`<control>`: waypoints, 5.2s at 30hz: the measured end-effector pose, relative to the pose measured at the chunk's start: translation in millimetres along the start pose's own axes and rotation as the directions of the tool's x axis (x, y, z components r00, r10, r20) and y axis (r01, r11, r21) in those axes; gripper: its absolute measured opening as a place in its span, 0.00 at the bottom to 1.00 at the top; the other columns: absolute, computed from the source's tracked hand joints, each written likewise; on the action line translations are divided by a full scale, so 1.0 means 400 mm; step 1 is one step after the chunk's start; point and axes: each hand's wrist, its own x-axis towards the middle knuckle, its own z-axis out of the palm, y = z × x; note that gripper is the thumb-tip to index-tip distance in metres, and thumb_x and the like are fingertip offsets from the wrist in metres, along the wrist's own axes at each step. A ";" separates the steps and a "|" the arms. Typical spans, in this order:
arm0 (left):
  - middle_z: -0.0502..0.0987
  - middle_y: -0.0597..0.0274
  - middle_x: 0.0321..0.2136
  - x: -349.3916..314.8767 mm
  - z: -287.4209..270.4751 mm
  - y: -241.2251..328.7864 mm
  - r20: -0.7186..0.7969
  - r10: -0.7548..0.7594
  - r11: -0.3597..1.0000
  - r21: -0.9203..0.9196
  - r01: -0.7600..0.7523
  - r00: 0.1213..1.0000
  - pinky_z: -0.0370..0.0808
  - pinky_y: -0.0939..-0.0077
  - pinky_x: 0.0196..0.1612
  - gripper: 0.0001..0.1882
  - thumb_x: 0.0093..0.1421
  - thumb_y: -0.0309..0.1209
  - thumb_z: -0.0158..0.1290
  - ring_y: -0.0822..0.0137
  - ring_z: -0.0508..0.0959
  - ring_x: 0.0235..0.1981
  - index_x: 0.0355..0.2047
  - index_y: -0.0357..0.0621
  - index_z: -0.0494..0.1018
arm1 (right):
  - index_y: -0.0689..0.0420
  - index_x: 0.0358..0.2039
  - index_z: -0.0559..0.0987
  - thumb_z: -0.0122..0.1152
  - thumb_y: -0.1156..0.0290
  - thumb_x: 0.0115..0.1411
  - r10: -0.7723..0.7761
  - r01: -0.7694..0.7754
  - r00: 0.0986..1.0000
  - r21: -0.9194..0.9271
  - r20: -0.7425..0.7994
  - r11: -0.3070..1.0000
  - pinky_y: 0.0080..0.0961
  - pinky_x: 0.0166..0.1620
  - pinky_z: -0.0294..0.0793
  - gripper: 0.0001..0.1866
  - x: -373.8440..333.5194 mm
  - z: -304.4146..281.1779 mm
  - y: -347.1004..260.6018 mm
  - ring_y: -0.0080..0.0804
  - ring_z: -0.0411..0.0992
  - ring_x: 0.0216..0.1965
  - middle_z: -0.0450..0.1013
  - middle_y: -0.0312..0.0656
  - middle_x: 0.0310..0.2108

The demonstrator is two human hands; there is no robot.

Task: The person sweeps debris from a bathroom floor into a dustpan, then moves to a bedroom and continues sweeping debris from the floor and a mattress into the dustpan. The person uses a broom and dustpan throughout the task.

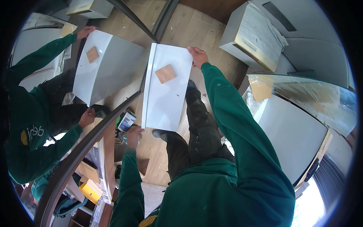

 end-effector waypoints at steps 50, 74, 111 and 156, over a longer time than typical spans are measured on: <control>0.53 0.74 0.09 0.035 -0.069 -0.166 -0.050 -0.377 0.497 -0.854 0.157 0.925 0.49 0.78 0.13 0.21 0.52 0.47 0.53 0.75 0.54 0.09 0.13 0.54 0.57 | 0.46 0.50 0.63 0.54 0.47 0.58 0.226 -0.244 0.969 0.259 0.096 0.935 0.47 0.25 0.80 0.25 -0.303 0.140 0.151 0.45 0.77 0.30 0.70 0.47 0.41; 0.52 0.77 0.09 -0.037 -0.418 -0.508 -0.142 -0.547 0.553 -0.802 0.228 0.825 0.50 0.83 0.13 0.23 0.52 0.53 0.52 0.79 0.55 0.08 0.13 0.57 0.57 | 0.48 0.53 0.64 0.56 0.46 0.56 0.248 -0.271 0.957 0.163 0.148 0.949 0.48 0.25 0.81 0.30 -0.603 0.406 0.320 0.51 0.72 0.43 0.67 0.52 0.48; 0.75 0.54 0.21 -0.267 0.486 0.533 0.235 0.589 0.751 0.192 -0.631 0.773 0.71 0.76 0.28 0.10 0.45 0.13 0.38 0.66 0.74 0.23 0.19 0.36 0.69 | 0.59 0.37 0.78 0.57 0.64 0.55 0.529 -0.423 0.822 0.398 -0.210 0.814 0.27 0.18 0.76 0.13 -0.655 -0.674 0.548 0.30 0.76 0.19 0.75 0.41 0.23; 0.75 0.41 0.22 -0.820 1.450 -0.190 0.276 -0.924 -0.368 -0.448 -0.815 0.266 0.80 0.64 0.23 0.14 0.53 0.19 0.44 0.53 0.78 0.18 0.38 0.19 0.70 | 0.55 0.42 0.75 0.58 0.61 0.57 0.841 0.986 0.147 -0.015 0.521 -0.163 0.29 0.26 0.77 0.15 -1.286 0.564 0.551 0.31 0.76 0.26 0.75 0.41 0.32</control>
